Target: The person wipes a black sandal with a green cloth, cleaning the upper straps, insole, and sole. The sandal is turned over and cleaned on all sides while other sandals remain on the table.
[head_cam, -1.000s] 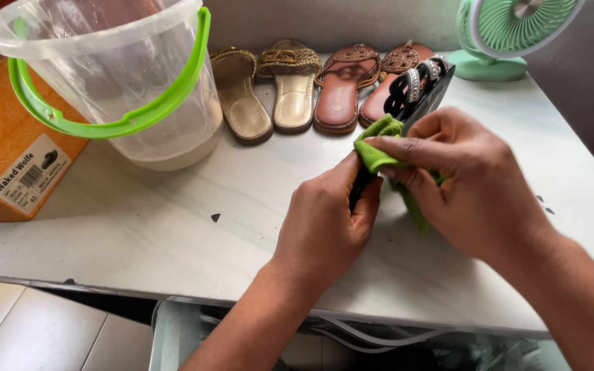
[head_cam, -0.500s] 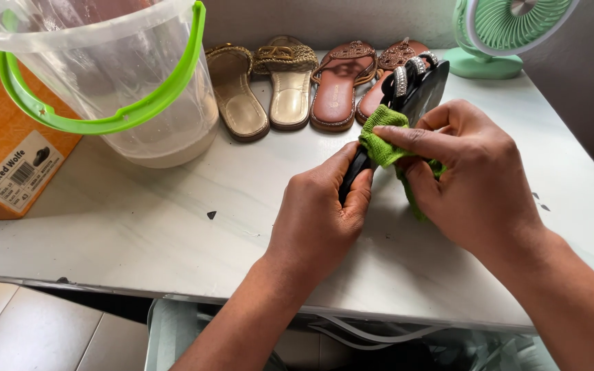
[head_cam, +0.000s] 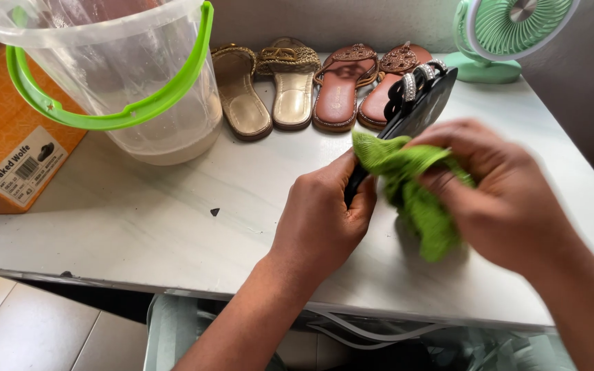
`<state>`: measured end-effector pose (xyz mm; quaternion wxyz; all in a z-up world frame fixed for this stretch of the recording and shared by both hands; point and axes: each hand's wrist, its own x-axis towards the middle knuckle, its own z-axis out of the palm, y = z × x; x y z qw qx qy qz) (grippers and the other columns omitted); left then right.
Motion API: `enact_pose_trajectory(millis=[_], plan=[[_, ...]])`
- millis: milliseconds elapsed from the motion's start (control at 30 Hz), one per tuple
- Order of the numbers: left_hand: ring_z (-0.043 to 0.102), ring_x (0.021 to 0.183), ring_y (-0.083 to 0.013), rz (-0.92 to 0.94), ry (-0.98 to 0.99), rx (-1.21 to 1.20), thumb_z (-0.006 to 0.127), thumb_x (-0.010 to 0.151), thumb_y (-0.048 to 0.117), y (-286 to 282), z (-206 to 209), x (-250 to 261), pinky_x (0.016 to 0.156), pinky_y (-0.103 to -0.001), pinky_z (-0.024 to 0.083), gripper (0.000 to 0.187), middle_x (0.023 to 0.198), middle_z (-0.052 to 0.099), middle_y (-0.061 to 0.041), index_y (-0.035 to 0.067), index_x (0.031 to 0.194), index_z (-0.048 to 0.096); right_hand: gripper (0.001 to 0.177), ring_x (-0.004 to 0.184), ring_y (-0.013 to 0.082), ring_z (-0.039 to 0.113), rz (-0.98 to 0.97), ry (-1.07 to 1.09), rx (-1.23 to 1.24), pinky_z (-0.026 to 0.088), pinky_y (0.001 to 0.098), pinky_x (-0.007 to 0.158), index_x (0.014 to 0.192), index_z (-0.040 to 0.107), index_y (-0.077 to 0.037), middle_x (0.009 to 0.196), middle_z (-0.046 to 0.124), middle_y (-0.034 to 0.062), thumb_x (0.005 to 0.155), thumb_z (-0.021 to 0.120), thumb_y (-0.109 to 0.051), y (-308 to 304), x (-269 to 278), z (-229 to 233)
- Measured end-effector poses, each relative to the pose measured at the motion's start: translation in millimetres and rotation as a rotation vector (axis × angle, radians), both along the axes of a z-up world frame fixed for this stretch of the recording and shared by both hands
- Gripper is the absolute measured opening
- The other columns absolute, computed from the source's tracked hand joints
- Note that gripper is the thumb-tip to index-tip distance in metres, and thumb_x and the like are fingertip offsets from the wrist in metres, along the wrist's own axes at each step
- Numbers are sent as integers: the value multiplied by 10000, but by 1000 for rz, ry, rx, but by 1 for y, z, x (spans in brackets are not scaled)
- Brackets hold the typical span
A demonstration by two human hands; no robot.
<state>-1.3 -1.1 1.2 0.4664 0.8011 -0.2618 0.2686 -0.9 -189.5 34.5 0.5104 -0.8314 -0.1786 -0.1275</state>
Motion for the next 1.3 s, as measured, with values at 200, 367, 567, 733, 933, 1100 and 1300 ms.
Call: enact_pose_trajectory(millis=[200, 367, 567, 733, 933, 1100, 1300], plan=[[553, 459, -208, 23, -9, -2, 623, 905, 48, -1, -3, 3, 484, -383, 459, 134, 666, 685, -98, 13, 1033, 644, 190, 822, 232, 633, -263, -568, -289, 542, 315, 678, 1304, 679, 156, 1163, 705, 235, 1129, 625, 208, -54, 57, 8], [561, 434, -184, 18, -32, -9, 619, 906, 37, -1, -3, 3, 448, -358, 453, 200, 663, 696, -106, -38, 1087, 661, 259, 751, 277, 686, -370, -746, -528, 598, 366, 623, 1362, 798, 172, 1077, 754, 270, 1123, 695, 166, -72, 111, 11], [590, 438, -217, 8, -56, 14, 631, 898, 40, -2, -6, 4, 453, -379, 450, 228, 683, 720, -112, -29, 1114, 653, 346, 515, 240, 624, -429, -609, -691, 521, 375, 525, 1280, 835, 33, 931, 781, 200, 980, 665, -5, -41, 96, -3], [623, 459, -262, 35, -75, 52, 632, 898, 46, -2, -6, 4, 477, -415, 466, 244, 704, 727, -140, -50, 1121, 643, 303, 740, 273, 739, -531, -801, -775, 603, 347, 660, 1216, 816, 87, 1112, 803, 213, 935, 728, 16, -7, 59, -8], [643, 485, -302, 29, -92, 74, 636, 900, 50, -2, -9, 5, 483, -439, 465, 273, 732, 737, -151, -51, 1154, 623, 374, 964, 267, 790, -580, -765, -878, 628, 338, 744, 1246, 804, 27, 1156, 791, 222, 890, 733, -63, 3, 41, -14], [670, 547, -357, 42, -87, 81, 631, 894, 63, -1, -10, 7, 513, -467, 474, 292, 783, 746, -184, -37, 1169, 624, 281, 1001, 275, 784, -459, -781, -810, 626, 352, 750, 1145, 797, 32, 1162, 784, 231, 877, 720, -4, 29, 8, -11], [671, 571, -375, 23, -12, 95, 619, 820, 30, 0, -9, 4, 520, -469, 462, 258, 767, 737, -186, 24, 1077, 629, 320, 819, 287, 762, -260, -706, -700, 585, 366, 634, 1108, 762, 66, 1127, 783, 202, 795, 705, 27, 48, -31, 0]])
